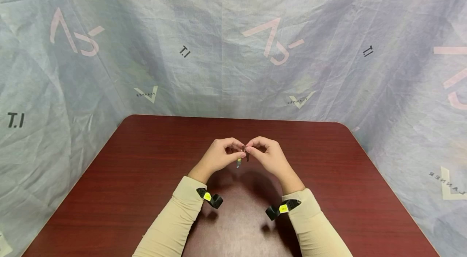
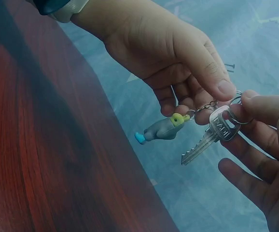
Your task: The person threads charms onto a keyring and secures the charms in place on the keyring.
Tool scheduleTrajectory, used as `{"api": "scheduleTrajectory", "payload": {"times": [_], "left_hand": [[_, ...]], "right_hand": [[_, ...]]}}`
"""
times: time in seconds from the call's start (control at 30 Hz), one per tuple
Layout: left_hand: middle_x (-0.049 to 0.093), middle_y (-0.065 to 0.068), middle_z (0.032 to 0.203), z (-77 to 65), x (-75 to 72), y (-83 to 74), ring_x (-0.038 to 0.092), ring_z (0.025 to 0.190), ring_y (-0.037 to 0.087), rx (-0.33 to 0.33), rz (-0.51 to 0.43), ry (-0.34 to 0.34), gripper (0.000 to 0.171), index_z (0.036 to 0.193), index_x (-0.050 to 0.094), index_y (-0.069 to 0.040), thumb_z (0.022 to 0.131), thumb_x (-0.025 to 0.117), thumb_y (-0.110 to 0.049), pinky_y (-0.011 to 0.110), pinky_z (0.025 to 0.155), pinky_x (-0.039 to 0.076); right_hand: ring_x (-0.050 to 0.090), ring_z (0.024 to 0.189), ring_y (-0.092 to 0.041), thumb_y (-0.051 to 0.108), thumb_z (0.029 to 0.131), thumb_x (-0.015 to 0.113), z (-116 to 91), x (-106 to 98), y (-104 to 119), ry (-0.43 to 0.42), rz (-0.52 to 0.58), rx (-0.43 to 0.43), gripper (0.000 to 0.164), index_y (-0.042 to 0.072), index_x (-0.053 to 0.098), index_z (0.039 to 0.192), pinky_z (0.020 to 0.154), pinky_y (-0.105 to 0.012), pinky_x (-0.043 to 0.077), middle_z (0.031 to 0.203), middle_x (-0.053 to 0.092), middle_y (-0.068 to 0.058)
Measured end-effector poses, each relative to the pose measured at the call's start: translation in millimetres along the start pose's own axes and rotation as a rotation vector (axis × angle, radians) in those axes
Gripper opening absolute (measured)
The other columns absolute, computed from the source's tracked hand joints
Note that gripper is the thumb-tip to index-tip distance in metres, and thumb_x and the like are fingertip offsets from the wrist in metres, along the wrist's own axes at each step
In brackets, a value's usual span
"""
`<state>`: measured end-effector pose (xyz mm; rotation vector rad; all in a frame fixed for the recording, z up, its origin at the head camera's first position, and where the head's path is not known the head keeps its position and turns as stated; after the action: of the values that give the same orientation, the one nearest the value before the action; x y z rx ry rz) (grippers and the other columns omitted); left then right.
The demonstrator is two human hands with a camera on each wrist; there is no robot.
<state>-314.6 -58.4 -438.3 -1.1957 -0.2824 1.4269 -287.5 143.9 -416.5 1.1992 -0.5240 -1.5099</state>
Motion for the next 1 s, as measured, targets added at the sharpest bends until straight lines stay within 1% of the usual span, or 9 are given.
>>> {"api": "scheduleTrajectory", "payload": {"times": [0.13,0.23,0.33,0.37,0.43,0.57,0.73,0.93,1.0], "left_hand": [[0.073,-0.005,0.089,0.8,1.9,-0.1,0.063,0.074,0.009,0.027,-0.030,0.007,0.029,0.115,0.073,-0.012,0.088,0.081,-0.016,0.028,0.065,0.051],[0.074,-0.004,0.091,1.2,3.3,0.6,0.065,0.076,0.009,0.046,-0.059,0.016,0.035,0.121,0.072,-0.011,0.087,0.081,-0.012,0.028,0.065,0.052],[0.074,-0.004,0.091,1.0,3.6,0.8,0.066,0.076,0.009,0.054,-0.063,0.013,0.032,0.120,0.073,-0.013,0.089,0.079,-0.011,0.028,0.065,0.053],[0.074,-0.004,0.091,0.8,3.6,1.0,0.066,0.075,0.010,0.053,-0.062,0.010,0.030,0.119,0.073,-0.014,0.089,0.079,-0.012,0.029,0.064,0.053],[0.074,-0.005,0.089,0.5,3.4,1.2,0.065,0.074,0.010,0.055,-0.054,-0.002,0.027,0.116,0.074,-0.015,0.089,0.079,-0.013,0.030,0.063,0.053],[0.074,-0.005,0.088,0.0,3.4,2.3,0.064,0.073,0.010,0.066,-0.045,-0.018,0.023,0.111,0.076,-0.016,0.089,0.080,-0.013,0.033,0.063,0.052],[0.073,-0.009,0.087,0.5,3.7,4.4,0.063,0.073,0.008,0.062,-0.014,-0.016,0.019,0.106,0.076,-0.017,0.088,0.080,-0.015,0.030,0.064,0.050],[0.072,-0.009,0.088,-0.7,1.5,1.3,0.063,0.076,0.007,0.030,0.007,-0.010,0.018,0.106,0.075,-0.016,0.089,0.080,-0.019,0.028,0.066,0.051],[0.072,-0.008,0.089,-0.9,0.9,0.6,0.063,0.076,0.008,0.022,0.006,-0.011,0.018,0.106,0.074,-0.016,0.089,0.080,-0.019,0.028,0.066,0.051]], "right_hand": [[0.063,0.075,-0.019,0.009,0.095,0.072,1,-1,-5,-0.024,0.004,-0.021,0.007,0.003,0.072,0.097,0.063,-0.025,0.047,0.089,0.072,-0.006],[0.063,0.074,-0.015,0.006,0.094,0.071,-1,-3,8,-0.024,0.023,-0.021,0.007,-0.001,0.071,0.096,0.064,-0.025,0.048,0.087,0.071,-0.011],[0.063,0.075,-0.012,0.000,0.094,0.069,-4,-6,23,-0.008,0.037,-0.009,0.006,-0.006,0.070,0.096,0.066,-0.024,0.048,0.088,0.071,-0.018],[0.062,0.074,-0.013,-0.001,0.094,0.069,-4,-6,28,-0.004,0.041,-0.006,0.006,-0.007,0.069,0.096,0.066,-0.023,0.048,0.088,0.070,-0.020],[0.064,0.075,-0.018,-0.001,0.094,0.068,-4,-7,30,0.002,0.046,-0.004,0.007,-0.007,0.070,0.097,0.065,-0.023,0.048,0.088,0.071,-0.020],[0.064,0.077,-0.032,0.000,0.095,0.068,-5,-7,31,0.004,0.041,-0.004,0.007,-0.006,0.070,0.097,0.064,-0.024,0.047,0.088,0.071,-0.019],[0.064,0.077,-0.031,0.000,0.095,0.068,-5,-6,31,0.007,0.029,-0.010,0.006,-0.006,0.070,0.097,0.064,-0.024,0.047,0.089,0.071,-0.018],[0.061,0.076,-0.046,0.000,0.095,0.068,-5,-6,31,0.025,0.032,-0.011,0.006,-0.005,0.071,0.098,0.063,-0.024,0.046,0.089,0.070,-0.018],[0.060,0.076,-0.047,0.000,0.095,0.068,-5,-6,31,0.028,0.030,-0.015,0.007,-0.005,0.071,0.098,0.062,-0.024,0.046,0.089,0.070,-0.018]]}}
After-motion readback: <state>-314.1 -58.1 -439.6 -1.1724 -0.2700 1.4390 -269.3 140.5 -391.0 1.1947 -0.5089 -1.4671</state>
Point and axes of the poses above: each hand's wrist, its own z-axis towards the middle knuckle, its own x-axis out of the palm, y = z × x, the point moved 1 cm from there along z, towards the middle knuckle
